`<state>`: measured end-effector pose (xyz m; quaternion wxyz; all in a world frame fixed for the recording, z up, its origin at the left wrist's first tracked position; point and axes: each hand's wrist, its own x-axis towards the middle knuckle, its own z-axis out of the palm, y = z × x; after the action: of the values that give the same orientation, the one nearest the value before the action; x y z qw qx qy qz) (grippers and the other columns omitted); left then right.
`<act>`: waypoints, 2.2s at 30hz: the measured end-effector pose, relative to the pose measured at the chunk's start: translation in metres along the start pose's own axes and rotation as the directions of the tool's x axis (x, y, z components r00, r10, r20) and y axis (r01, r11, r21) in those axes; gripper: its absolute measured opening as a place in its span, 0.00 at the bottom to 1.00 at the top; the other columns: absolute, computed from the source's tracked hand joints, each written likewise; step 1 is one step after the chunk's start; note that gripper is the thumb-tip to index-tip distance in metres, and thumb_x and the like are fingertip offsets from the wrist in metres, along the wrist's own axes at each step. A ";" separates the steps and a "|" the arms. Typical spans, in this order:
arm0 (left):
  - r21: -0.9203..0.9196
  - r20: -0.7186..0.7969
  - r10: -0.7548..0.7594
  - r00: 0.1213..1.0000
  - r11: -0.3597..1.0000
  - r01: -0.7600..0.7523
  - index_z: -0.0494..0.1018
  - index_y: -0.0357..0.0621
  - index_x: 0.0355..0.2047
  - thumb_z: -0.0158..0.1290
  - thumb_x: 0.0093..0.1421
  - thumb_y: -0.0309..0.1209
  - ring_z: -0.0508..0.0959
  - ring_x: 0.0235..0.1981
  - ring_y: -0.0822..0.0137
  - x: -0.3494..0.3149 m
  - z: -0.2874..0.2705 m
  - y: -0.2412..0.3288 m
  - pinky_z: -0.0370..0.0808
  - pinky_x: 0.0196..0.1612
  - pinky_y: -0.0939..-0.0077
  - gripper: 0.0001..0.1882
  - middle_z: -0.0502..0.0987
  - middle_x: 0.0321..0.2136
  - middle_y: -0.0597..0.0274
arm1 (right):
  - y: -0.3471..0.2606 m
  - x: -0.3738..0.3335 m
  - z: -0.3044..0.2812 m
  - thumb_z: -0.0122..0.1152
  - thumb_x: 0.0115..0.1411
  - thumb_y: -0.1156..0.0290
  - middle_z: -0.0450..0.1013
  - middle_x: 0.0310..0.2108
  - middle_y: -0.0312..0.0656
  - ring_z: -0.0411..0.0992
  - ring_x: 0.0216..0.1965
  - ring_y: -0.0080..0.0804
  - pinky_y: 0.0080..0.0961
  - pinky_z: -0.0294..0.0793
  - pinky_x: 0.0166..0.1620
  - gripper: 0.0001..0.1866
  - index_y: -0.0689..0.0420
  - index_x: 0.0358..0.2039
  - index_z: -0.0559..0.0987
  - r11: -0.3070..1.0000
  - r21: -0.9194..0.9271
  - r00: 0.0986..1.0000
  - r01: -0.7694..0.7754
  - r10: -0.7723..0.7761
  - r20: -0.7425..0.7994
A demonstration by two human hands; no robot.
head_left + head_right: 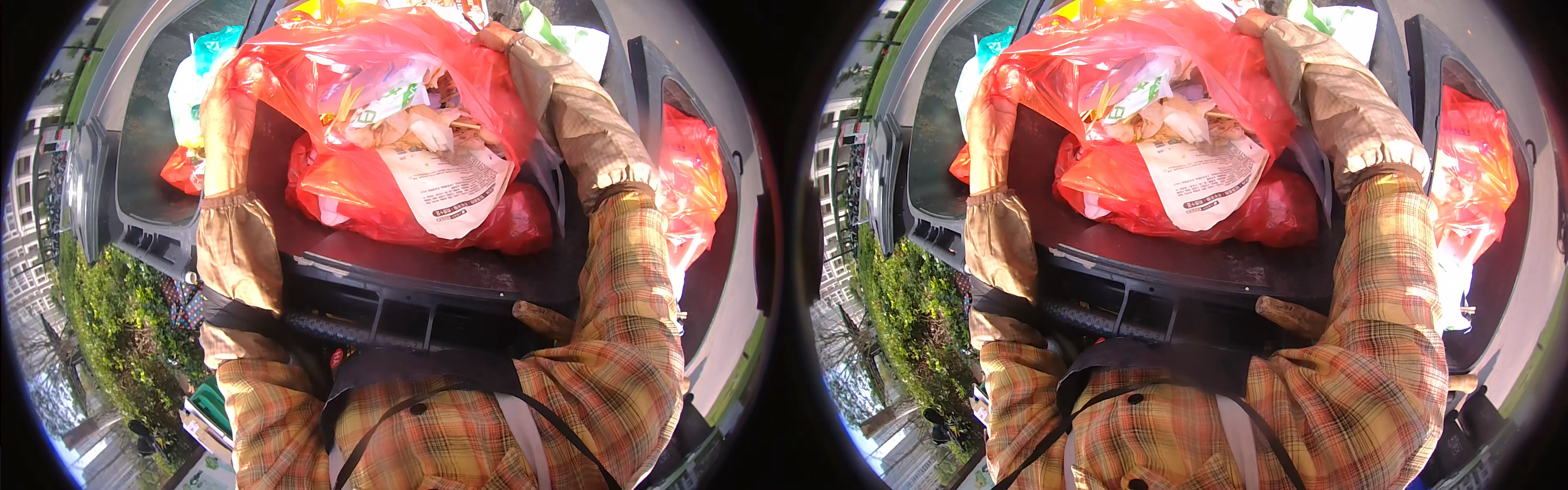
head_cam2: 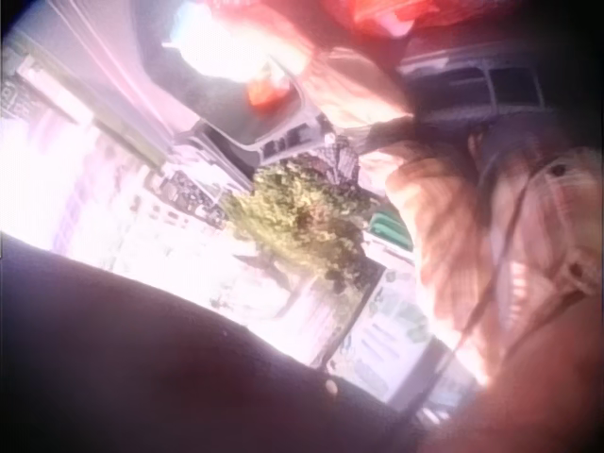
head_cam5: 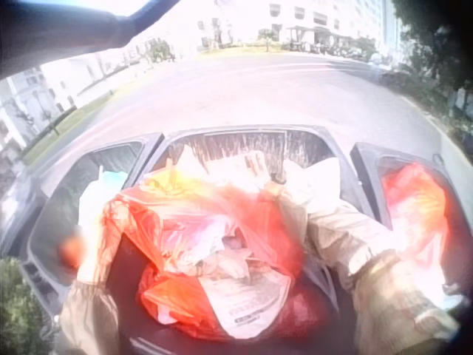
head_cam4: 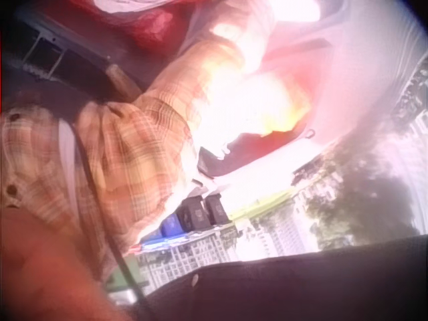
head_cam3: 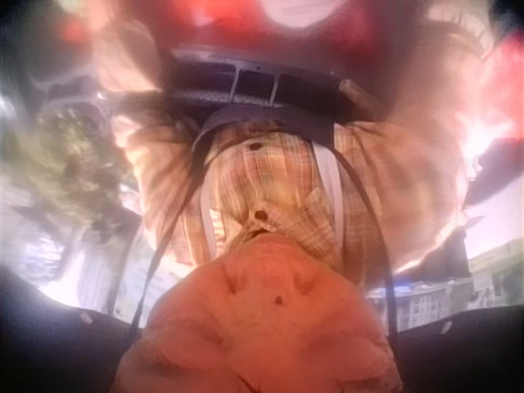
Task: The person sorts through trash bags in a dumpster using a utility knife to cut open bags and extract plastic containers. They place the retrieved containers into a blue recycling bin.
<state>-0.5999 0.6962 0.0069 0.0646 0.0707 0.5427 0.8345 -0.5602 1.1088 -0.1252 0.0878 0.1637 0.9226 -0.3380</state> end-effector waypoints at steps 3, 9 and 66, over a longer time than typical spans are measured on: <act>-0.009 0.026 -0.033 0.999 0.999 0.033 0.65 0.35 0.45 0.42 0.60 0.29 0.71 0.45 0.62 0.003 -0.001 0.002 0.70 0.46 0.63 0.15 0.70 0.44 0.55 | -0.006 -0.012 -0.001 0.59 0.51 0.63 0.74 0.28 0.41 0.72 0.30 0.28 0.27 0.69 0.35 0.18 0.68 0.30 0.76 1.000 0.017 0.999 -0.008 0.009 -0.049; 0.420 0.164 0.086 0.983 0.895 -0.148 0.64 0.40 0.49 0.54 0.54 0.31 0.69 0.45 0.70 -0.012 0.014 -0.009 0.70 0.42 0.77 0.22 0.68 0.46 0.57 | -0.014 -0.025 0.001 0.58 0.52 0.65 0.74 0.28 0.40 0.71 0.30 0.26 0.25 0.70 0.34 0.15 0.67 0.31 0.76 0.996 0.084 0.999 -0.024 0.027 -0.036; 0.629 0.164 0.118 0.979 0.753 -0.196 0.72 0.35 0.37 0.49 0.57 0.32 0.72 0.27 0.73 -0.084 0.032 0.081 0.68 0.33 0.78 0.12 0.75 0.26 0.67 | -0.221 -0.259 -0.035 0.61 0.53 0.66 0.69 0.26 0.31 0.67 0.30 0.16 0.14 0.65 0.34 0.09 0.57 0.30 0.75 0.354 0.935 0.678 -0.021 -0.682 0.274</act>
<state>-0.5139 0.6763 0.0898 -0.0028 0.1815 0.7824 0.5958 -0.4005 0.9104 0.1032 0.2154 -0.1476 0.5227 -0.8116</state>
